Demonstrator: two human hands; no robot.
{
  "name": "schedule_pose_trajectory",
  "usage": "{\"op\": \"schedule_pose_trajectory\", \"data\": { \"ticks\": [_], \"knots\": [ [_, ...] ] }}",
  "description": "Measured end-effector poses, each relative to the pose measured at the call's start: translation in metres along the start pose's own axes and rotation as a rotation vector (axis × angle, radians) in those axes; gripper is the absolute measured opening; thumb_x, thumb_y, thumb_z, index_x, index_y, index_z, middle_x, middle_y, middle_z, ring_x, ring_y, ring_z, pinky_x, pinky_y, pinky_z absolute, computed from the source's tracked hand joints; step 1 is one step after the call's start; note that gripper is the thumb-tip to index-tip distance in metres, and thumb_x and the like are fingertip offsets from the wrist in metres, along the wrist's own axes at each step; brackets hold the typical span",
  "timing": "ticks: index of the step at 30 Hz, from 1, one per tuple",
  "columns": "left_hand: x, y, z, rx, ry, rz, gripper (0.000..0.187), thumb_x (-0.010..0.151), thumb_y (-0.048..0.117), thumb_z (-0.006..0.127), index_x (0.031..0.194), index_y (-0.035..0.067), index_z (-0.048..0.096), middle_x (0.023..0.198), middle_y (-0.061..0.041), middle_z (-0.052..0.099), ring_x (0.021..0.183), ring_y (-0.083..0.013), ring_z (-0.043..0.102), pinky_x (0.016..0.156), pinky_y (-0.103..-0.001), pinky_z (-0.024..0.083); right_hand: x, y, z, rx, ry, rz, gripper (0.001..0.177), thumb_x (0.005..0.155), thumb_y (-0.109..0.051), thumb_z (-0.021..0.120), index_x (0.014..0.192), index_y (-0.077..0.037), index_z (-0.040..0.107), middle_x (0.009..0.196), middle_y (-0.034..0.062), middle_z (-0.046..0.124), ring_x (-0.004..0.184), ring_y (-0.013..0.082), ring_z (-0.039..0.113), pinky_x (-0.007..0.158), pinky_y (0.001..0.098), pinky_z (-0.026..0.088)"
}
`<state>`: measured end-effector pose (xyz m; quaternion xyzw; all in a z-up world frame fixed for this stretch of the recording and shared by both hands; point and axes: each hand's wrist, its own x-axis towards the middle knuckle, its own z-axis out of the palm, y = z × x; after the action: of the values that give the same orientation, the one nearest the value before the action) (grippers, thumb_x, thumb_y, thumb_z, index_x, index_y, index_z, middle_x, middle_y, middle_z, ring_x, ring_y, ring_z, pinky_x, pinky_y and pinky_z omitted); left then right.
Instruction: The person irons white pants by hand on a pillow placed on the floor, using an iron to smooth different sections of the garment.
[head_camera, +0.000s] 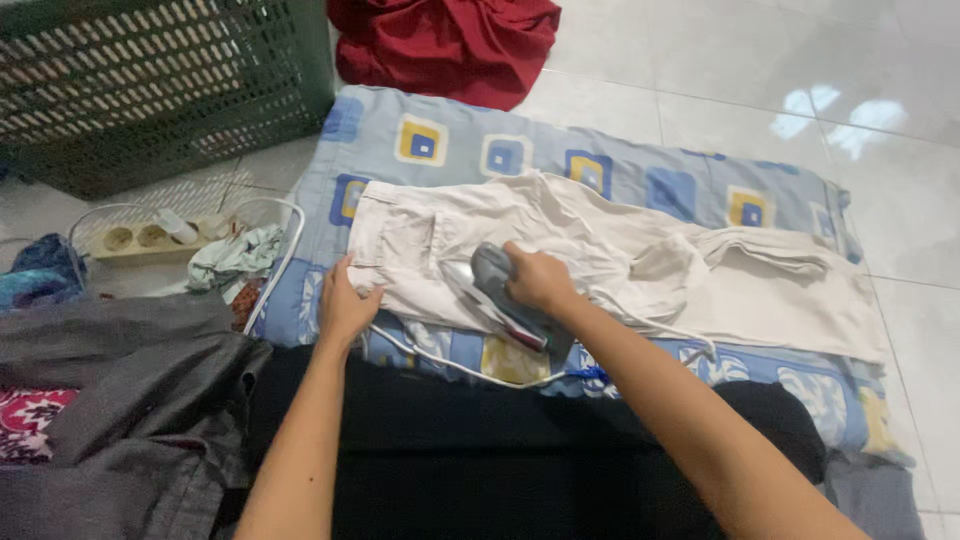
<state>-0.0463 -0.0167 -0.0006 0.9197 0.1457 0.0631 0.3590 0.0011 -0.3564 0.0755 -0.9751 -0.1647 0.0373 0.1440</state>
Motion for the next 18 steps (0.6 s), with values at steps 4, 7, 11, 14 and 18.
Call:
{"op": "schedule_pose_trajectory", "data": {
  "ticks": [4,7,11,14,18],
  "knots": [
    [0.007,-0.011,0.015,-0.274,0.104,-0.170,0.072,0.082,0.043,0.079,0.134,0.000,0.054,0.123,-0.026,0.065,0.115,-0.0421,0.064,0.098,-0.048,0.049,-0.005,-0.010,-0.005,-0.033,0.037,0.072,0.033,0.080,-0.018,0.066,0.112,-0.018,0.060,0.084,0.0231,0.071,0.081,0.0462,0.069,0.071,0.0570,0.052],
    [0.006,-0.018,0.018,-0.184,0.112,-0.206,0.063,0.084,0.049,0.078,0.119,-0.002,0.065,0.113,-0.028,0.068,0.108,-0.0451,0.066,0.093,-0.050,0.051,-0.015,-0.008,-0.013,0.027,0.017,-0.197,0.034,0.074,-0.020,0.068,0.107,-0.016,0.061,0.080,0.0210,0.072,0.078,0.0457,0.069,0.068,0.0570,0.052],
    [0.011,-0.021,0.020,-0.149,0.152,-0.195,0.052,0.081,0.045,0.079,0.100,-0.003,0.074,0.101,-0.028,0.072,0.095,-0.0464,0.069,0.083,-0.052,0.053,-0.017,-0.020,-0.008,-0.083,0.120,-0.064,0.028,0.076,-0.020,0.068,0.103,-0.016,0.062,0.080,0.0215,0.071,0.076,0.0453,0.068,0.067,0.0580,0.052],
    [0.003,-0.021,0.020,-0.199,0.158,-0.151,0.045,0.081,0.043,0.077,0.098,0.002,0.077,0.095,-0.024,0.074,0.090,-0.0446,0.070,0.079,-0.052,0.053,-0.012,-0.022,-0.008,-0.086,0.153,0.027,0.024,0.078,-0.021,0.069,0.100,-0.015,0.061,0.078,0.0226,0.070,0.075,0.0458,0.068,0.068,0.0582,0.052],
    [0.006,-0.018,0.018,-0.188,0.160,-0.188,0.046,0.080,0.045,0.079,0.097,0.002,0.076,0.097,-0.025,0.073,0.091,-0.0446,0.070,0.081,-0.051,0.053,-0.023,-0.009,-0.008,-0.051,0.134,-0.149,0.029,0.074,-0.019,0.065,0.102,-0.016,0.062,0.075,0.0233,0.070,0.074,0.0469,0.068,0.068,0.0597,0.052]
  ]
}}
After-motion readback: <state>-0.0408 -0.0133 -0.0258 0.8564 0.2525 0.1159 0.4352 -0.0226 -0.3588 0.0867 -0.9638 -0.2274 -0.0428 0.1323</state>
